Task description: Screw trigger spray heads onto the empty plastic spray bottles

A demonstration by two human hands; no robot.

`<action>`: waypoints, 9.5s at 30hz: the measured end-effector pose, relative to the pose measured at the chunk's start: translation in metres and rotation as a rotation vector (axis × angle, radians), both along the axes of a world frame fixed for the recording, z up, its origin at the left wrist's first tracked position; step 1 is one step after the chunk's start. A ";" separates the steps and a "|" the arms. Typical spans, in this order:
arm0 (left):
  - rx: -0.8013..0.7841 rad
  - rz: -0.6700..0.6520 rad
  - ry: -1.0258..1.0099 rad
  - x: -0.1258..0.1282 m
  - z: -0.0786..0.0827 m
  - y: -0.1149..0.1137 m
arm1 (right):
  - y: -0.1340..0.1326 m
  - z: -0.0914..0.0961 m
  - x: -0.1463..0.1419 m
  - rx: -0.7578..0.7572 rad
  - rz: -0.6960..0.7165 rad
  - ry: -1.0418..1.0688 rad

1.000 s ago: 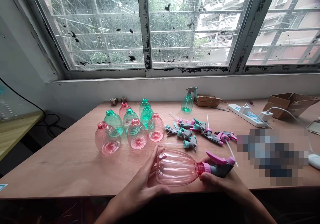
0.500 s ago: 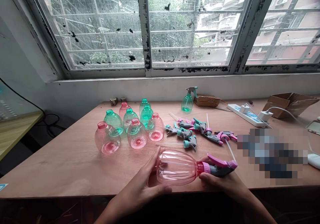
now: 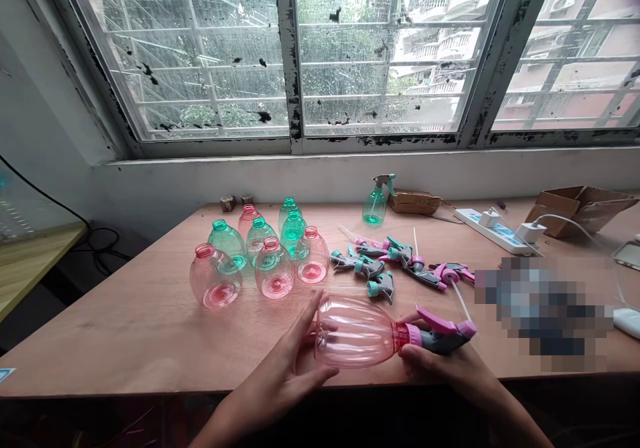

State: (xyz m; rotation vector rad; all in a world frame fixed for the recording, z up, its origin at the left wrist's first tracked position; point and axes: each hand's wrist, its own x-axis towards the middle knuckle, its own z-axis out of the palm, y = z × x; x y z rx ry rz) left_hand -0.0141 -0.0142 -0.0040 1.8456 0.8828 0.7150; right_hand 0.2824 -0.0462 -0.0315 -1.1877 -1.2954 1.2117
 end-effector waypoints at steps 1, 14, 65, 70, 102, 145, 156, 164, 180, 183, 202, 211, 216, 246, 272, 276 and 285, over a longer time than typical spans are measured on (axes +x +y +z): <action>0.009 -0.001 -0.011 0.000 -0.002 0.000 | 0.000 0.000 0.000 0.005 -0.001 -0.004; 0.002 -0.033 -0.015 -0.001 0.000 0.000 | 0.000 -0.002 0.001 -0.018 -0.002 -0.013; -0.025 -0.022 -0.063 0.001 -0.002 0.001 | 0.000 0.000 0.004 -0.011 0.036 -0.095; -0.024 -0.024 -0.073 0.003 0.002 0.000 | 0.001 0.000 0.005 0.052 0.054 -0.124; 0.034 0.015 0.054 0.001 0.001 0.002 | 0.000 0.002 0.002 0.009 0.008 -0.080; -0.008 0.000 0.010 0.001 0.001 -0.003 | -0.002 0.007 0.002 -0.017 0.048 -0.129; -0.033 -0.025 0.010 -0.001 -0.002 0.002 | -0.001 0.002 0.003 -0.015 0.042 -0.111; -0.051 -0.054 0.011 0.000 0.001 0.001 | -0.001 0.004 0.003 -0.010 0.023 -0.151; 0.000 -0.043 0.022 0.000 0.004 0.000 | -0.001 0.006 0.003 0.002 0.048 -0.150; 0.019 -0.072 -0.028 -0.001 -0.001 0.002 | -0.001 0.004 0.002 -0.017 0.067 -0.104; 0.041 -0.095 -0.022 -0.003 -0.010 0.002 | -0.002 0.005 0.002 -0.038 0.084 -0.088; -0.022 -0.116 -0.025 -0.002 0.004 0.001 | -0.001 0.004 0.003 -0.018 0.066 -0.105; 0.063 -0.101 0.000 -0.004 -0.006 0.002 | -0.001 0.002 0.004 -0.036 0.068 -0.075; 0.024 -0.051 -0.036 0.001 -0.003 -0.003 | -0.002 0.007 0.002 -0.016 0.068 -0.123; 0.096 -0.087 0.016 -0.003 -0.003 0.000 | 0.000 0.006 0.004 -0.024 0.082 -0.180; 0.086 -0.075 0.000 -0.001 -0.004 -0.003 | -0.001 0.007 0.003 -0.022 0.067 -0.178; 0.082 -0.071 0.082 -0.002 -0.003 0.001 | -0.001 0.006 0.001 -0.011 0.051 -0.145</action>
